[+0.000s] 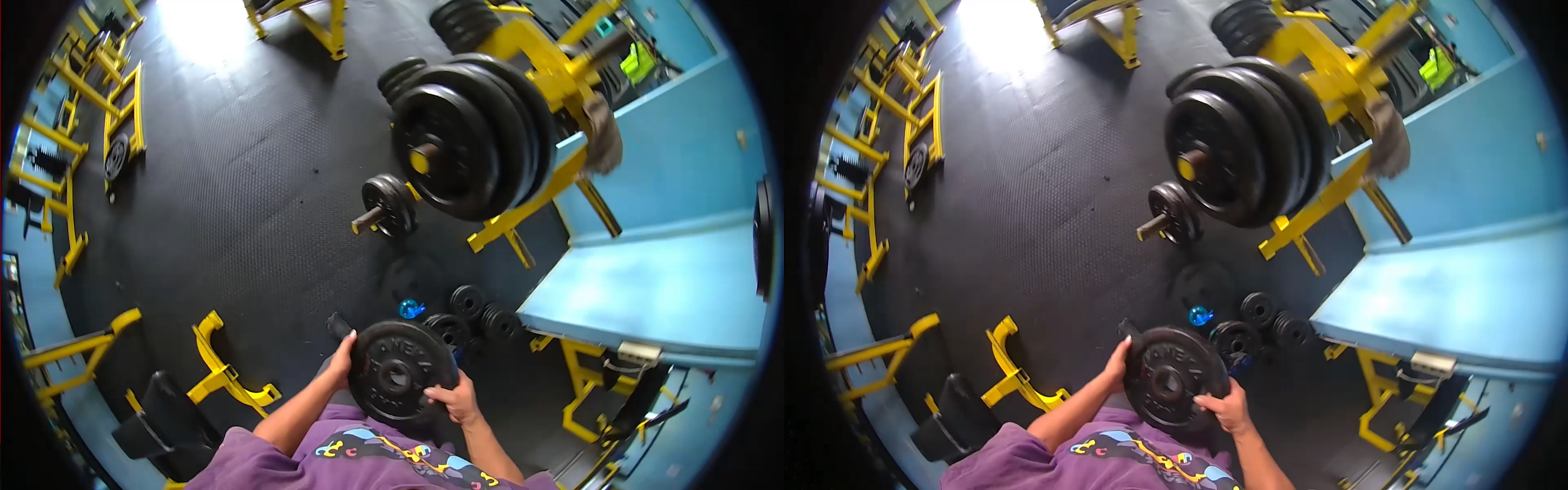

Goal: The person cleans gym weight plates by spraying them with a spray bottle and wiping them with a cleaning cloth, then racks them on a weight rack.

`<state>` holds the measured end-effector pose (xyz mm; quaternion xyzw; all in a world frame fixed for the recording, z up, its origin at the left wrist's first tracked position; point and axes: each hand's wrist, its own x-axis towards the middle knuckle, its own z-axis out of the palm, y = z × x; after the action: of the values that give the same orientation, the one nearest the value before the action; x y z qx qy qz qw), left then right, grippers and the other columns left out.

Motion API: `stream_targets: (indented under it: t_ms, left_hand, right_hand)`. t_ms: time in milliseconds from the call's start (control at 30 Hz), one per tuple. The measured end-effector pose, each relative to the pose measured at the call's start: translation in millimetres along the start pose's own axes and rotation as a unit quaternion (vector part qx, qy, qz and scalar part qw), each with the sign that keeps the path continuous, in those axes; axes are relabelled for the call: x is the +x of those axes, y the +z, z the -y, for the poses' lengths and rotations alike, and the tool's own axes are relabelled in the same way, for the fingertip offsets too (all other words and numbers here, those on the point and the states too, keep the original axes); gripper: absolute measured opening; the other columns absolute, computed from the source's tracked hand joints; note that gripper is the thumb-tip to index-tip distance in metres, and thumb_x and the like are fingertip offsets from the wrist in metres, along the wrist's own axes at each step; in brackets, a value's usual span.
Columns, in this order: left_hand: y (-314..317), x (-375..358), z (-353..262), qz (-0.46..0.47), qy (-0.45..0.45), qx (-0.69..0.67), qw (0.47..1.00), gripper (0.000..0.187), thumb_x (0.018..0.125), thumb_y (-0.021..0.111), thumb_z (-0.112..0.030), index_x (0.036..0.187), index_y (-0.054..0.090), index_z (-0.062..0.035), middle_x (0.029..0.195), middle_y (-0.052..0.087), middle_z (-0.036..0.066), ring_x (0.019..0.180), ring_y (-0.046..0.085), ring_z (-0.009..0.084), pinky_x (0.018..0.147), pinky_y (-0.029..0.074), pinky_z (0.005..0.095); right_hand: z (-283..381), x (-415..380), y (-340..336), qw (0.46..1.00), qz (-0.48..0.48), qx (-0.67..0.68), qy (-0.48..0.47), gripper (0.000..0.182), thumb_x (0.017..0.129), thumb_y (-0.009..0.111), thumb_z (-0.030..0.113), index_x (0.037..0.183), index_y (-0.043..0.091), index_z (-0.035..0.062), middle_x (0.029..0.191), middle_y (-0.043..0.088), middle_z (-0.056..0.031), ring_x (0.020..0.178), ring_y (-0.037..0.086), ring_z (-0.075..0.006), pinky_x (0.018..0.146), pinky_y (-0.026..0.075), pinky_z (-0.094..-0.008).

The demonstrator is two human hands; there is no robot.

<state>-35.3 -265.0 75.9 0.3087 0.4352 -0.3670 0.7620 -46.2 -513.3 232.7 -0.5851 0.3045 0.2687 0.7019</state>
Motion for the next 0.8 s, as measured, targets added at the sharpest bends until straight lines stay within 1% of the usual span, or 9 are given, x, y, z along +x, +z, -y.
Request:
stream_targets:
  t_ms: [67,133,167,267,367,467,567,667,800]
  left_hand:
    - [-40,50,-8,0.002,0.04,-0.047,0.998,0.063,0.089,0.049,-0.067,0.096,0.068,-0.0071,0.08,0.067,0.01,0.071,0.063,0.0222,0.069,0.051,0.0387]
    - [-37,40,-52,0.018,0.055,-0.076,0.995,0.071,0.088,0.052,-0.068,0.115,0.065,-0.0041,0.102,0.07,0.013,0.092,0.066,0.0246,0.087,0.052,0.0415]
    - [-47,53,-62,0.023,0.067,-0.079,0.994,0.08,0.086,0.053,-0.069,0.129,0.059,-0.0021,0.121,0.065,0.016,0.109,0.063,0.0275,0.099,0.048,0.0433]
    - [-50,76,-104,-0.028,0.047,-0.106,0.993,0.085,0.084,0.053,-0.071,0.132,0.056,-0.0014,0.125,0.064,0.017,0.112,0.062,0.0281,0.1,0.047,0.0429]
    - [-62,129,-135,-0.023,0.038,-0.153,0.987,0.089,0.081,0.055,-0.073,0.134,0.055,-0.0023,0.129,0.062,0.017,0.114,0.062,0.0286,0.099,0.047,0.0429]
    - [-73,207,-144,-0.022,0.077,-0.202,0.976,0.093,0.078,0.055,-0.077,0.137,0.054,-0.0043,0.133,0.059,0.017,0.118,0.059,0.0295,0.102,0.045,0.0423]
    - [-82,248,-176,-0.029,0.012,-0.246,0.969,0.1,0.078,0.05,-0.081,0.144,0.047,-0.005,0.142,0.051,0.018,0.132,0.048,0.0306,0.109,0.037,0.0431]
    - [-101,305,-180,-0.043,-0.032,-0.257,0.965,0.1,0.08,0.048,-0.081,0.147,0.043,-0.0072,0.147,0.046,0.019,0.135,0.044,0.0307,0.111,0.034,0.0451]
    - [-100,365,-167,-0.063,-0.044,-0.253,0.964,0.097,0.082,0.046,-0.08,0.149,0.041,-0.011,0.154,0.038,0.017,0.142,0.035,0.0315,0.114,0.028,0.0468]
  right_hand:
    - [23,21,46,0.999,0.01,-0.029,-0.022,0.041,0.069,0.08,0.0,0.102,0.056,-0.0031,0.08,0.065,-0.0071,0.064,0.061,-0.0135,0.06,0.051,-0.0275]
    - [34,53,81,0.992,0.009,-0.116,-0.043,0.039,0.069,0.078,0.0,0.101,0.057,-0.003,0.082,0.066,-0.0079,0.065,0.062,-0.0135,0.062,0.052,-0.0281]
    - [44,68,95,0.986,0.008,-0.159,-0.048,0.038,0.068,0.077,0.001,0.101,0.058,-0.0025,0.082,0.066,-0.0079,0.066,0.063,-0.0136,0.062,0.052,-0.0283]
    - [59,125,128,0.967,0.003,-0.247,-0.058,0.034,0.067,0.075,0.001,0.097,0.06,0.0,0.084,0.067,-0.0065,0.07,0.062,-0.014,0.064,0.052,-0.0292]
    - [67,186,158,0.958,0.018,-0.281,-0.05,0.034,0.065,0.075,0.003,0.096,0.06,0.0002,0.085,0.066,-0.0055,0.072,0.062,-0.0138,0.067,0.052,-0.0294]
    - [67,254,184,0.905,-0.013,-0.417,-0.082,0.036,0.062,0.073,0.004,0.096,0.06,0.0002,0.087,0.065,-0.005,0.079,0.061,-0.0144,0.074,0.051,-0.03]
    - [61,319,224,0.859,-0.015,-0.509,-0.049,0.04,0.063,0.074,0.002,0.1,0.059,-0.0001,0.09,0.065,-0.0052,0.08,0.061,-0.0147,0.075,0.051,-0.0314]
    - [33,377,248,0.882,-0.023,-0.47,-0.016,0.04,0.065,0.073,0.001,0.101,0.058,-0.0006,0.089,0.065,-0.0052,0.079,0.061,-0.0145,0.074,0.051,-0.0294]
    - [23,420,252,0.865,-0.05,-0.499,0.021,0.037,0.064,0.074,0.001,0.098,0.057,0.0009,0.087,0.064,-0.0039,0.075,0.058,-0.0134,0.072,0.05,-0.0281]
